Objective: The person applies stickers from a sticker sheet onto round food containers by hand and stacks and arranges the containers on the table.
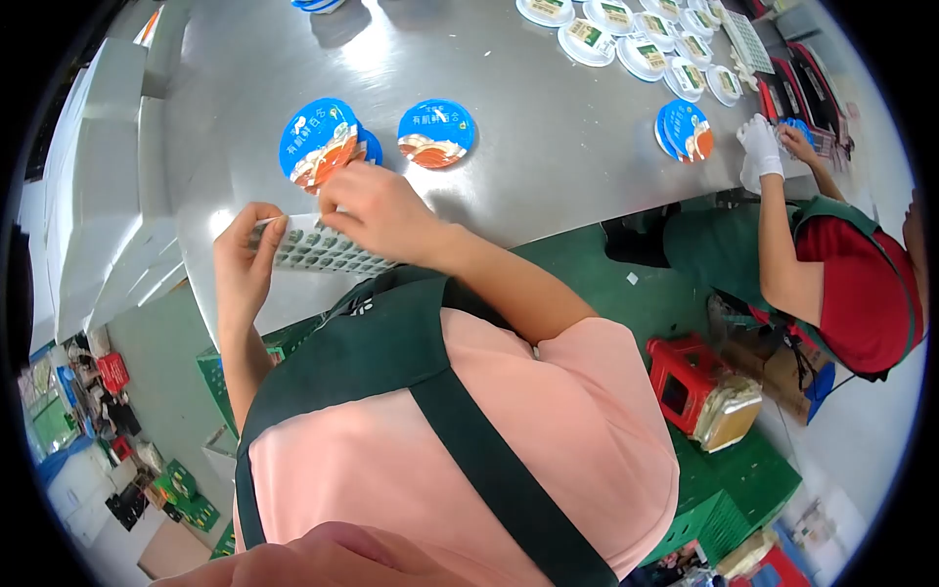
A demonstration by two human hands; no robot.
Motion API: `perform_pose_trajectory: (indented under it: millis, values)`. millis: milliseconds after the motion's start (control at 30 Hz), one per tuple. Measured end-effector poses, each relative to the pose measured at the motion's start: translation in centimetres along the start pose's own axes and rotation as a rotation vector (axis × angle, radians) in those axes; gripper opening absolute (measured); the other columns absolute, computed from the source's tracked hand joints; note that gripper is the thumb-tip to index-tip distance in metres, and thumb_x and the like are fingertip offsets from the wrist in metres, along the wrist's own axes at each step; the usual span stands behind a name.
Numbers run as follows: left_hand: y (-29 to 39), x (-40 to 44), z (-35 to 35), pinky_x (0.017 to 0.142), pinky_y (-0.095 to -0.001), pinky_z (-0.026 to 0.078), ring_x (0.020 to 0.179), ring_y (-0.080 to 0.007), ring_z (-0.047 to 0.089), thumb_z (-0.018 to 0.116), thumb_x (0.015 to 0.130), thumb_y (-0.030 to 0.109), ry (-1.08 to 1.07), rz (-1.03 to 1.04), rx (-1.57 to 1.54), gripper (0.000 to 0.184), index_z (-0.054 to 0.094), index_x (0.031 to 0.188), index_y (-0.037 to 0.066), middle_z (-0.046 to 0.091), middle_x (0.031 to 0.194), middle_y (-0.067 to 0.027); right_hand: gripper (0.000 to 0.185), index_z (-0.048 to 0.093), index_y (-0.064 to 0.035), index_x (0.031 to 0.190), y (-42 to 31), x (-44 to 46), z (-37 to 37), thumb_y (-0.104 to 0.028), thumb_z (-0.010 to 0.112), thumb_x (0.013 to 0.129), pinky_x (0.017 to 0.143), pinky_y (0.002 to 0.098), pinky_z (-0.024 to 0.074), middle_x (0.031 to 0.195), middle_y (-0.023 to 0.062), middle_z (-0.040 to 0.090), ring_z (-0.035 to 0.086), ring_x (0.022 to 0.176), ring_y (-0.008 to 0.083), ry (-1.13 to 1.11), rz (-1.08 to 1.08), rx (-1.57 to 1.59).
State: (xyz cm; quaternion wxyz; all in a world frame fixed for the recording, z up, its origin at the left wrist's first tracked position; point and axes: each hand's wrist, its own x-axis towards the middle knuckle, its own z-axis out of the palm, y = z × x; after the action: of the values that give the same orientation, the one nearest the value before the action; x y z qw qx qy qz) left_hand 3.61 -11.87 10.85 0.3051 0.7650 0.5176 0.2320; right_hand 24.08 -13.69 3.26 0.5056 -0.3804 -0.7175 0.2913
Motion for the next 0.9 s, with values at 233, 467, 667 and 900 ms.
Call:
perform_pose_trajectory:
  millis: [233,467,667,900]
  values:
    - [-0.5,-0.3,-0.2,0.061,-0.0277,0.045,0.063,-0.0146,0.054,0.065,0.091,0.011,0.024,-0.033,0.047,0.011,0.061,0.089,0.001,0.061,0.071,-0.0077,0.015,0.066,-0.0034,0.083,13.6,-5.6,-6.7,-0.017,0.072,0.080,0.094,0.0413,0.0453,0.112,0.0118,0.062,0.055,0.109,0.0331,0.358,0.615,-0.594]
    - [-0.5,-0.3,-0.3,0.062,-0.0274,0.046,0.063,-0.0145,0.055,0.065,0.091,0.011,0.026,-0.046,0.035,0.011,0.061,0.089,0.001,0.061,0.071,-0.0078,0.014,0.069,-0.0032,0.079,14.7,-6.1,-4.6,-0.017,0.072,0.078,0.093,0.0411,0.0449,0.116,0.0106,0.060,0.051,0.111,0.0313,0.331,0.635,-0.654]
    - [-1.2,-1.0,-0.9,0.060,-0.0237,0.040,0.066,-0.0078,0.048,0.064,0.093,0.014,0.045,-0.063,0.020,0.015,0.060,0.089,0.000,0.056,0.070,-0.0009,0.038,0.060,-0.0041,0.110,12.9,-5.6,-4.4,-0.022,0.073,0.079,0.090,0.0396,0.0465,0.120,0.0115,0.057,0.052,0.113,0.0316,0.259,0.692,-0.832]
    - [-3.1,-1.7,-2.2,0.060,-0.0251,0.043,0.064,-0.0099,0.051,0.065,0.091,0.013,0.093,-0.136,0.019,0.013,0.061,0.089,0.000,0.059,0.070,-0.0032,0.045,0.054,-0.0023,0.117,16.8,-7.1,-4.2,-0.034,0.066,0.087,0.083,0.0471,0.0499,0.103,0.0225,0.067,0.064,0.098,0.0394,0.218,0.901,-0.468]
